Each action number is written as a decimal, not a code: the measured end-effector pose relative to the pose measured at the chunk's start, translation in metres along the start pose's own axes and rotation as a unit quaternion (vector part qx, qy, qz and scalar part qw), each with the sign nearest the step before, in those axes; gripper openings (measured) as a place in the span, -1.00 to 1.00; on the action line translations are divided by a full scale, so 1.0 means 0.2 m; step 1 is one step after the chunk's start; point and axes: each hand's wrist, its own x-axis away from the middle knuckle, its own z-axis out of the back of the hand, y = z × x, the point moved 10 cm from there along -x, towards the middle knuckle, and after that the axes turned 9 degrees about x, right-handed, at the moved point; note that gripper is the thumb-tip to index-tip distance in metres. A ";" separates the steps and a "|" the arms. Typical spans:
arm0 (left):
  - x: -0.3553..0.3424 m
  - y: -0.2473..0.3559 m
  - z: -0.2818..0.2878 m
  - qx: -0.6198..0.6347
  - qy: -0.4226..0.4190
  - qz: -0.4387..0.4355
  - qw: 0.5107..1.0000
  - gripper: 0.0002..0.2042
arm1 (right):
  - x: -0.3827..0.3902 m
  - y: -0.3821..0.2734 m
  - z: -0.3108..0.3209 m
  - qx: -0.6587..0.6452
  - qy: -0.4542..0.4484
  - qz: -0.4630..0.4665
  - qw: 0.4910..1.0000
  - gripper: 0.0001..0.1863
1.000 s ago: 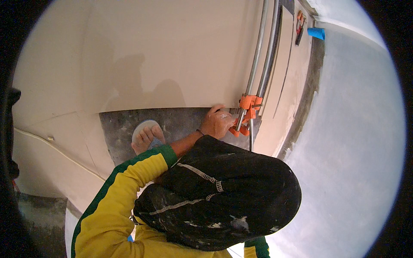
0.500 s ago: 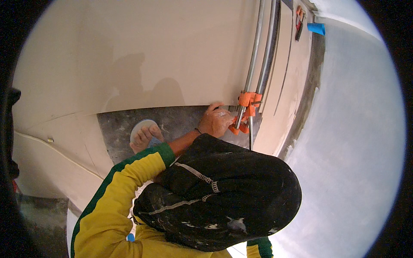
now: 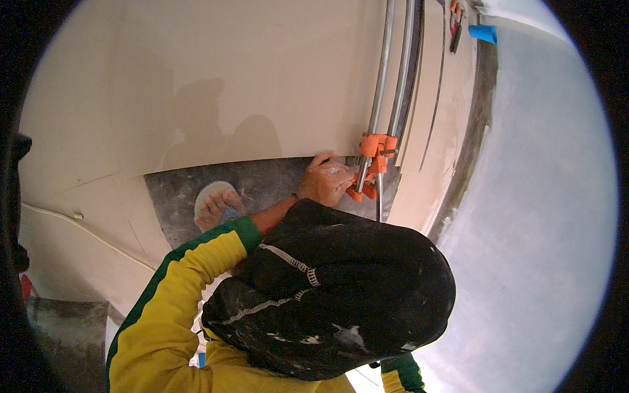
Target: The person measures and marks a large tile with a tape measure and pen, then uses a manual tile cutter to score and snap the tile. The cut piece is set aside, and the person later hangs a backpack on a wall hook.
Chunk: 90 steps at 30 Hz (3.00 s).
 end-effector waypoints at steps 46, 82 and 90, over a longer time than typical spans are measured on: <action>-2.01 -0.52 1.24 -0.571 0.021 0.063 0.818 -0.51 | -1.13 -1.85 0.25 0.037 0.056 0.188 0.980 -0.66; -2.00 -0.51 1.30 -0.476 0.035 0.076 0.875 -0.47 | -1.48 -2.71 0.58 -0.009 0.084 0.183 0.979 -0.51; -2.01 -0.51 1.30 -0.469 0.021 0.088 0.879 -0.46 | -1.47 -2.74 0.60 -0.025 0.060 0.130 0.989 -0.50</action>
